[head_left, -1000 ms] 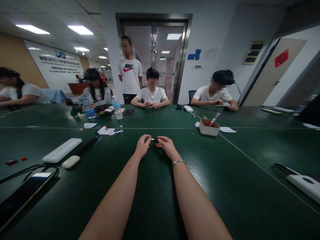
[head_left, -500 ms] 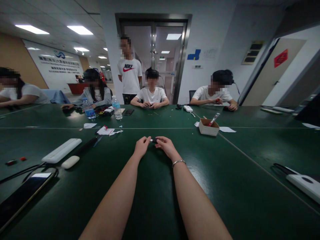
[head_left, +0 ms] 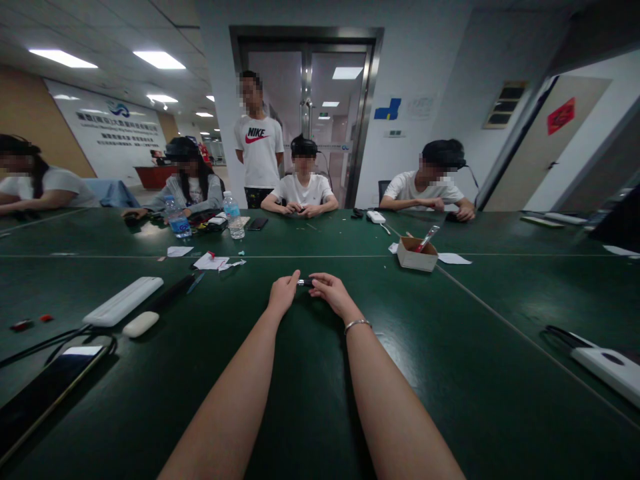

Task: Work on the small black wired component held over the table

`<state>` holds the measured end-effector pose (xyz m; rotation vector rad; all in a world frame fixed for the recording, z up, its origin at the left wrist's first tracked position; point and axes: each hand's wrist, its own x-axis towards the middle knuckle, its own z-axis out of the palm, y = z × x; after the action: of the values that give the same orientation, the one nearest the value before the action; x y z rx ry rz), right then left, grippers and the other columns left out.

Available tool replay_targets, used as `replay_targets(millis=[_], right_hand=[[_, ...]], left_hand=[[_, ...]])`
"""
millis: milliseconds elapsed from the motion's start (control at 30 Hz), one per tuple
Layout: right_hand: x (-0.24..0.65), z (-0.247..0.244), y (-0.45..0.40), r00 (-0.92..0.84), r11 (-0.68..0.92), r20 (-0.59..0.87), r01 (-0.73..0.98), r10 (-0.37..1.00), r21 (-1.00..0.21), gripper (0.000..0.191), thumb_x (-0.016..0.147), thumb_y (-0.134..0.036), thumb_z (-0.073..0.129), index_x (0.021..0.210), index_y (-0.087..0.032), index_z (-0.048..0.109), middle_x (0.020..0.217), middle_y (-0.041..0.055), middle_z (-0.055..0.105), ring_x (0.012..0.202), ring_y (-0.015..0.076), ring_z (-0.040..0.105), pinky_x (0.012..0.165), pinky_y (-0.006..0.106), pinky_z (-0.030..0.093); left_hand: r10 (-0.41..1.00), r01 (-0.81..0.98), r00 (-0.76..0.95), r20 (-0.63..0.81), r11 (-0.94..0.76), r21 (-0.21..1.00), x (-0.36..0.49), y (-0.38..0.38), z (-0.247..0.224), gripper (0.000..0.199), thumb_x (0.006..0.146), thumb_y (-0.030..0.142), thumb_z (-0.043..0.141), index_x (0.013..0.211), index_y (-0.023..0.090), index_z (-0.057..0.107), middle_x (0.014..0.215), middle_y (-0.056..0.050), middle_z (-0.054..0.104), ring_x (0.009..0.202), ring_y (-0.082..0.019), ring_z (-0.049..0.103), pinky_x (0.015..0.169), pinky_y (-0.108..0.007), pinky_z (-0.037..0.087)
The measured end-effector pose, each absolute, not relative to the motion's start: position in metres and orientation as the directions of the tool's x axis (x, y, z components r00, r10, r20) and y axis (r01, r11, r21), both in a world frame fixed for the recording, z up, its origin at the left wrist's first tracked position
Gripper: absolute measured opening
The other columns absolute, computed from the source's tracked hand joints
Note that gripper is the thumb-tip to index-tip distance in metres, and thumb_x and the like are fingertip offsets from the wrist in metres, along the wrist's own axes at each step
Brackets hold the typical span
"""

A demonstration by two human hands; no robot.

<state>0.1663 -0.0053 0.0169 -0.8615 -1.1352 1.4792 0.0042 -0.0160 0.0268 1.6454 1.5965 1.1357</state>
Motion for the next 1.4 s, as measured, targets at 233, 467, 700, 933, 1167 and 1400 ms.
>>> replay_targets(millis=[233, 467, 700, 933, 1167, 1400], right_hand=[[0.166, 0.016, -0.006, -0.195, -0.009, 0.053, -0.307, 0.979, -0.952, 0.017, 0.074, -0.012, 0.070, 0.091, -0.013, 0.068, 0.073, 0.0041, 0.069, 0.058, 0.0110, 0.066, 0.057, 0.021, 0.055], [0.165, 0.016, -0.004, -0.134, -0.011, 0.034, -0.322, 0.990, -0.947, 0.015, 0.075, -0.013, 0.069, 0.090, -0.012, 0.066, 0.067, 0.0041, 0.068, 0.056, 0.0118, 0.065, 0.056, 0.022, 0.055], [0.166, 0.017, -0.003, -0.064, -0.028, -0.003, -0.386, 0.998, -0.922, 0.013, 0.075, -0.017, 0.069, 0.086, -0.013, 0.064, 0.072, 0.0048, 0.068, 0.055, 0.0111, 0.065, 0.055, 0.022, 0.055], [0.166, 0.017, -0.004, -0.108, -0.020, 0.019, -0.348, 0.994, -0.937, 0.017, 0.074, -0.017, 0.072, 0.089, -0.013, 0.067, 0.073, 0.0055, 0.069, 0.058, 0.0116, 0.065, 0.057, 0.022, 0.055], [0.167, 0.015, -0.004, -0.140, -0.001, 0.048, -0.329, 0.989, -0.944, 0.020, 0.071, -0.018, 0.073, 0.090, -0.014, 0.068, 0.072, 0.0039, 0.069, 0.059, 0.0100, 0.064, 0.056, 0.021, 0.053], [0.167, 0.016, -0.005, -0.191, -0.020, 0.044, -0.323, 0.981, -0.946, 0.021, 0.071, -0.016, 0.073, 0.090, -0.013, 0.068, 0.072, 0.0029, 0.068, 0.059, 0.0085, 0.063, 0.057, 0.019, 0.053]], left_hand=[[0.980, 0.531, -0.087, 0.180, -0.107, 0.840, 0.006, -0.013, 0.025, 0.062, 0.086, 0.063, 0.028, 0.049, 0.020, 0.051, 0.052, -0.003, 0.055, 0.051, -0.016, 0.051, 0.057, -0.028, 0.037], [0.982, 0.405, -0.086, 0.170, -0.121, 0.906, 0.004, -0.004, 0.014, 0.063, 0.090, 0.059, 0.022, 0.073, 0.017, 0.066, 0.068, -0.006, 0.064, 0.061, -0.017, 0.058, 0.059, -0.029, 0.043], [0.949, 0.168, 0.056, 0.311, -0.316, 0.934, 0.002, -0.007, 0.016, 0.032, 0.078, 0.038, 0.059, 0.105, 0.022, 0.064, 0.108, -0.008, 0.064, 0.085, -0.017, 0.061, 0.058, -0.023, 0.049], [0.958, 0.241, 0.030, 0.286, -0.284, 0.928, 0.001, -0.010, 0.019, 0.035, 0.078, 0.047, 0.056, 0.092, 0.017, 0.067, 0.086, -0.007, 0.066, 0.077, -0.017, 0.060, 0.061, -0.026, 0.049], [0.978, 0.383, -0.039, 0.206, -0.176, 0.907, 0.001, -0.010, 0.018, 0.049, 0.079, 0.062, 0.047, 0.070, 0.015, 0.062, 0.065, -0.002, 0.061, 0.057, -0.013, 0.053, 0.055, -0.025, 0.042], [0.979, 0.457, -0.042, 0.198, -0.157, 0.876, 0.002, -0.011, 0.019, 0.053, 0.082, 0.062, 0.039, 0.062, 0.017, 0.059, 0.057, -0.001, 0.058, 0.052, -0.014, 0.051, 0.053, -0.026, 0.036]])
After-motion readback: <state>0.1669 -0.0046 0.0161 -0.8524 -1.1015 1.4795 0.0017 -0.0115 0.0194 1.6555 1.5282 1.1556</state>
